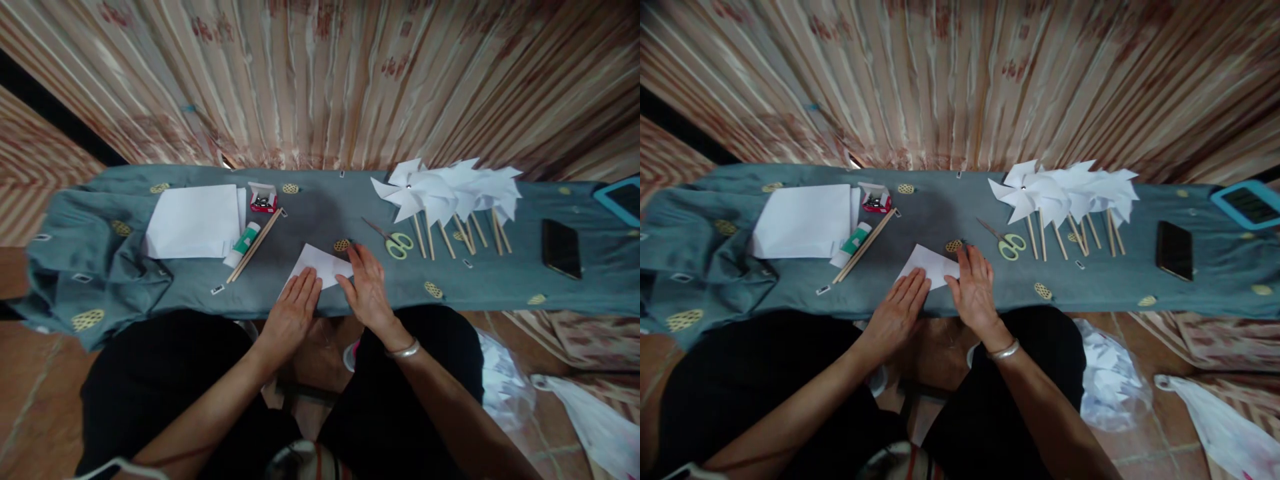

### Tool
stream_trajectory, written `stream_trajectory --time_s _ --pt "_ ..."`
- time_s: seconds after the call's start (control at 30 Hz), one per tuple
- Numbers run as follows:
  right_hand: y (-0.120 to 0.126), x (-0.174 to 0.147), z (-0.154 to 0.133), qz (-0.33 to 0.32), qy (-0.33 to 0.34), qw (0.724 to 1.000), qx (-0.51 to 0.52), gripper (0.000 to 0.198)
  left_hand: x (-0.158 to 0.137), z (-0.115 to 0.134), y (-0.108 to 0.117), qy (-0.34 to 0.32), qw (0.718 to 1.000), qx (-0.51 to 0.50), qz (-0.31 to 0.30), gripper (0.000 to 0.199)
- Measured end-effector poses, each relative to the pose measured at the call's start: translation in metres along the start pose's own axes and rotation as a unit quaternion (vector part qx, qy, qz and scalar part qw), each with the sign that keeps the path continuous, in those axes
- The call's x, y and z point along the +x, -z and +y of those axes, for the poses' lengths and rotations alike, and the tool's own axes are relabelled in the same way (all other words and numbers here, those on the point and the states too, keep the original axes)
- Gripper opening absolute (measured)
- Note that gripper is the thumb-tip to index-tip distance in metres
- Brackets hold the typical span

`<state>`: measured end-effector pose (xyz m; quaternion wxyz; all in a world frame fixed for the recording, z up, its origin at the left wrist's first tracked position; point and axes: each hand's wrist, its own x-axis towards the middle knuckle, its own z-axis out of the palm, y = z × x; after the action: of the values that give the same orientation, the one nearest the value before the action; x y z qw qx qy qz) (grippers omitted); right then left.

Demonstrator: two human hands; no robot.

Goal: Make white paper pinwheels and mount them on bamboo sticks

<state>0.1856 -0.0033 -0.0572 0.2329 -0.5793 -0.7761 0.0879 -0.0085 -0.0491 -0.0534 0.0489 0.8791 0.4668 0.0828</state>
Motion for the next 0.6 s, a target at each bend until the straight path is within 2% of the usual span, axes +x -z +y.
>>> stream_trajectory --time_s 0.13,0.23,0.47,0.6 --pt "0.003 -0.004 0.024 0.03 -0.038 0.999 0.008 0.053 -0.026 -0.013 0.004 0.013 1.0 0.017 -0.002 0.06" --pt "0.004 -0.004 0.032 0.043 -0.044 0.998 0.016 0.047 -0.046 -0.019 0.006 0.029 0.999 0.011 0.021 0.06" --pt "0.006 -0.001 0.029 0.036 -0.064 0.997 0.025 0.04 -0.077 -0.018 0.014 0.051 0.997 0.034 0.038 0.061" --pt "0.012 0.001 0.025 0.038 -0.05 0.995 0.074 0.04 -0.084 -0.018 0.013 0.068 0.996 0.028 0.051 0.063"
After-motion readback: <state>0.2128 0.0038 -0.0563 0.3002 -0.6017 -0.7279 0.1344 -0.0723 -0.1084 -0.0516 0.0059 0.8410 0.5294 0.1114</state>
